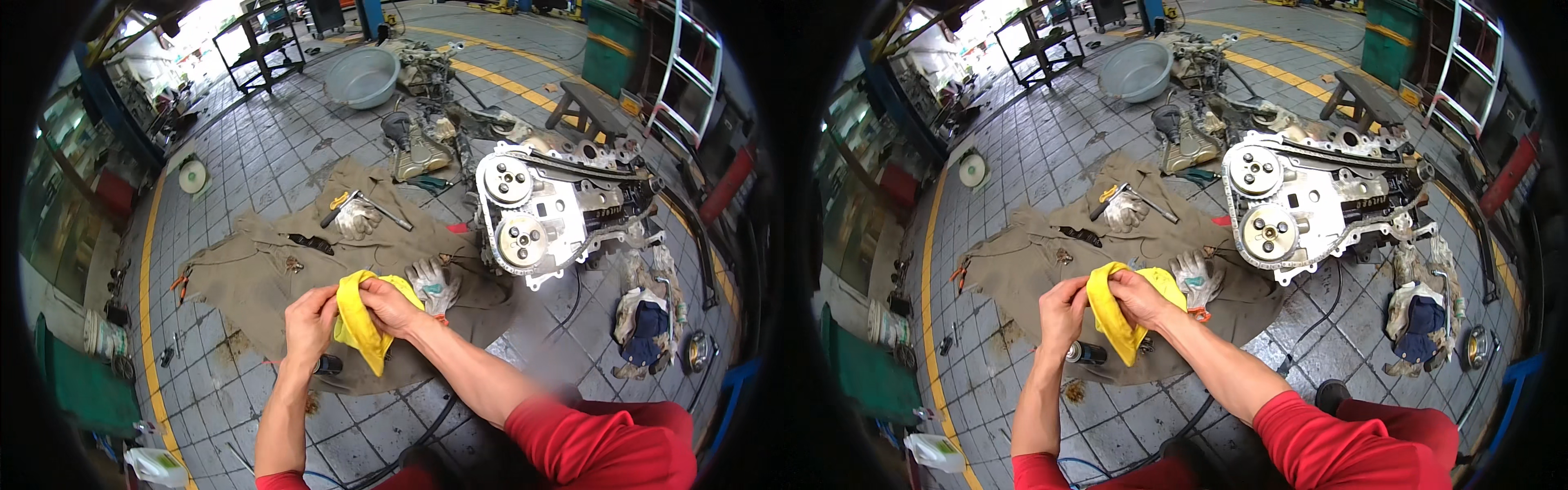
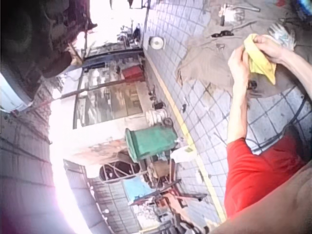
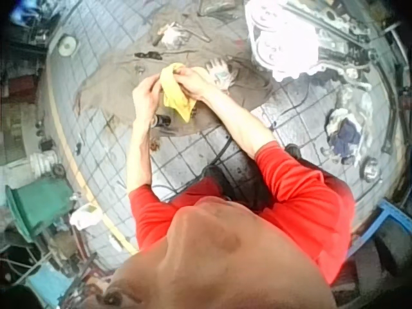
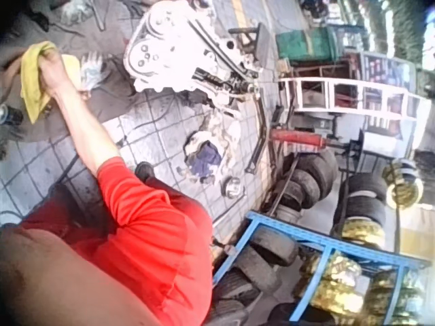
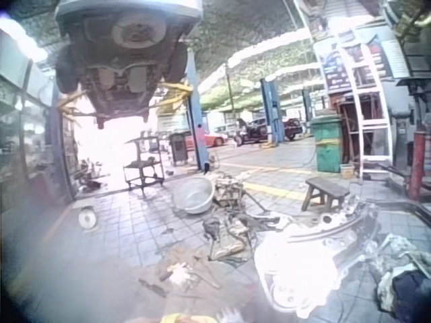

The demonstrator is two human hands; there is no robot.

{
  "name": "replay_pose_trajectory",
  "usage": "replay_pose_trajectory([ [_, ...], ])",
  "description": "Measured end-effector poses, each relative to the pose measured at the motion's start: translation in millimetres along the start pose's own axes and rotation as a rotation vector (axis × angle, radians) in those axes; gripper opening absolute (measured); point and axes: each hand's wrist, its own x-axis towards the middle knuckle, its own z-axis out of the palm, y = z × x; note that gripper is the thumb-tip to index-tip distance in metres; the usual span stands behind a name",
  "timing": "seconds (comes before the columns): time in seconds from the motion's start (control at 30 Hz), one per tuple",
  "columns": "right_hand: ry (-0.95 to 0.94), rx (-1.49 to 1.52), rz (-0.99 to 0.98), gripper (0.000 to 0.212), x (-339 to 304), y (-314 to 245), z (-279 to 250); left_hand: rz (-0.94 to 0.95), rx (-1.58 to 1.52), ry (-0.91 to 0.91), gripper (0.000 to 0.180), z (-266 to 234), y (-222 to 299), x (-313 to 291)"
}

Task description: The person cleans a metal rod with a yellow cloth, then installs it into an engine block. They place a gasket, fit a timing chain, and use a wrench to tighten bolts on the engine assembly.

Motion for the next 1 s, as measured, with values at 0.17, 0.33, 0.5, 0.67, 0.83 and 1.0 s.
replay_pose_trajectory([
  [0.17, 0.365, -0.316, 0.006, 0.031, 12, -8, -7, -0.413, -0.236, 0.078, 0.017, -2, -29, 11],
  [0.33, 0.525, -1.219, -0.332, 0.034, -8, 3, -10, -0.455, -0.313, -0.010, 0.013, 8, -17, 8],
  [0.5, 0.110, -1.253, -0.569, 0.029, -76, -65, 100, -0.469, -0.793, -0.183, 0.016, -23, 31, 8],
  [0.67, -0.143, -1.409, -0.680, 0.028, -133, -130, 129, -0.365, -0.886, -0.233, 0.014, -33, 82, 12],
  [0.83, -0.242, -1.569, -0.757, 0.017, -194, -200, 129, -0.207, -1.088, -0.435, 0.027, -1, 147, 17],
  [1.0, -0.087, -1.854, -0.781, 0.028, -282, -280, 98, -0.092, -0.711, -0.441, 0.007, 58, 242, 61],
])
